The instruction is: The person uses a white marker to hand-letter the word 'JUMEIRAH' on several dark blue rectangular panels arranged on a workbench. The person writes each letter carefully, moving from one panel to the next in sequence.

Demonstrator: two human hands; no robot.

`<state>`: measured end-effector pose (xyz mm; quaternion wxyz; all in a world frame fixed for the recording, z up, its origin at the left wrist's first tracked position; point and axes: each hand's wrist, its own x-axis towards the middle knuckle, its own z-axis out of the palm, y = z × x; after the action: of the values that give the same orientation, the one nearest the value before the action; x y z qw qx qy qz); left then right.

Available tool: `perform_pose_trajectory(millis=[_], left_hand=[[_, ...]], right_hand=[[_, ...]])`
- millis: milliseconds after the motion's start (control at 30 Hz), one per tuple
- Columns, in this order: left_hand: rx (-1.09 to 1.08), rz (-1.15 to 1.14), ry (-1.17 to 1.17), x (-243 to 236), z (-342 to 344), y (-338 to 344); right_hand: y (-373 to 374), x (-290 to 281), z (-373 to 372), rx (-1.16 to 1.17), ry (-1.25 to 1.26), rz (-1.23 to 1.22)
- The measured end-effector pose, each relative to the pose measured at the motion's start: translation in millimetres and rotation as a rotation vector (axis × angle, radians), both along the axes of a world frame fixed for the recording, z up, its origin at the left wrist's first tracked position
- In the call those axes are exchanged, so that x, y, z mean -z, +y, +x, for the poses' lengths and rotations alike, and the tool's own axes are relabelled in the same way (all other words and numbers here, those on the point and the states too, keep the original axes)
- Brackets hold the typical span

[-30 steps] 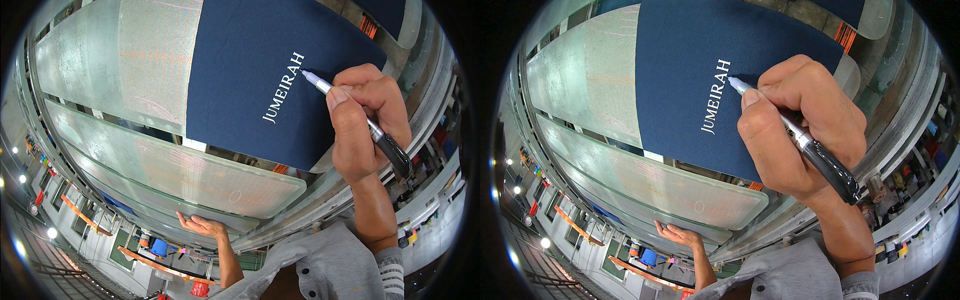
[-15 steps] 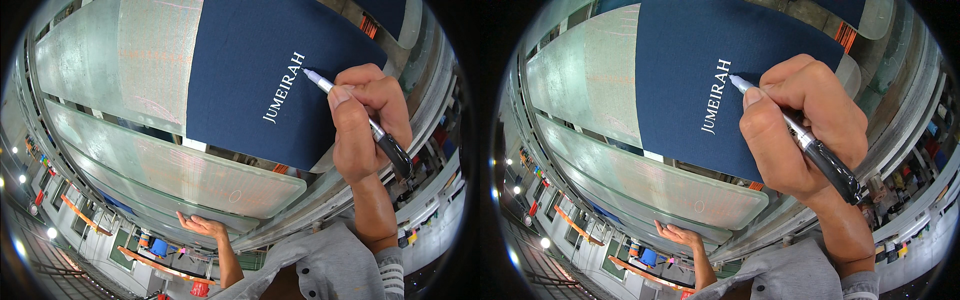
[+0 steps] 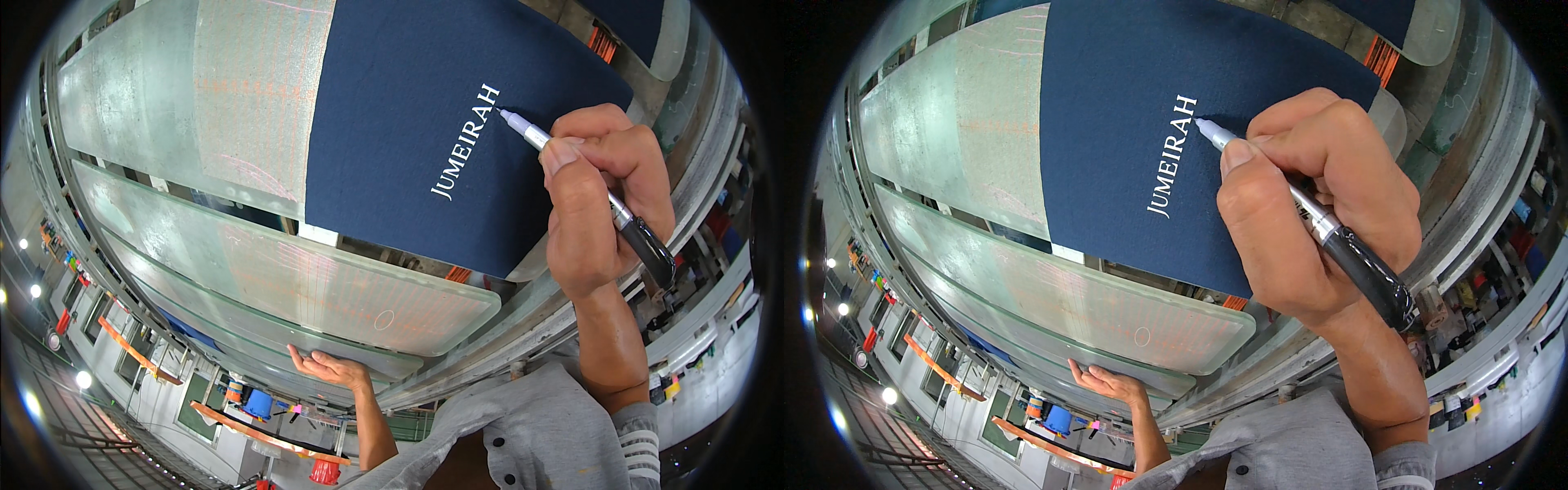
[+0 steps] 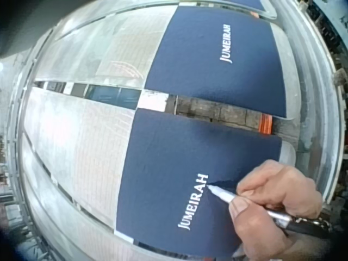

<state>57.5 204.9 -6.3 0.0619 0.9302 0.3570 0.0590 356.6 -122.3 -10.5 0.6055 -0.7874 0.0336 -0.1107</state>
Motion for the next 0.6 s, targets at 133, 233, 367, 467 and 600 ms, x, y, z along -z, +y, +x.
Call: perform_pose_trajectory(millis=[133,233,367,467,600], left_hand=[[0.005,0.007,0.007,0.4,-1.5,0.9],[0.000,0.002,0.007,0.0,-1.4,0.5],[-0.014,0.001,-0.030,0.2,6.1,-4.5],[-0.014,-0.001,-0.010,-0.1,1.6,-1.0],[-0.017,-0.006,-0.017,-0.2,1.3,-2.1]], right_hand=[[-0.3,1.9,0.4,0.005,-0.029,0.026],[1.7,1.1,0.4,0.027,-0.021,0.044],[2.9,0.5,0.9,0.037,-0.014,0.063],[1.9,0.0,0.3,0.034,-0.006,0.057],[1.6,0.0,0.0,0.036,-0.012,0.058]])
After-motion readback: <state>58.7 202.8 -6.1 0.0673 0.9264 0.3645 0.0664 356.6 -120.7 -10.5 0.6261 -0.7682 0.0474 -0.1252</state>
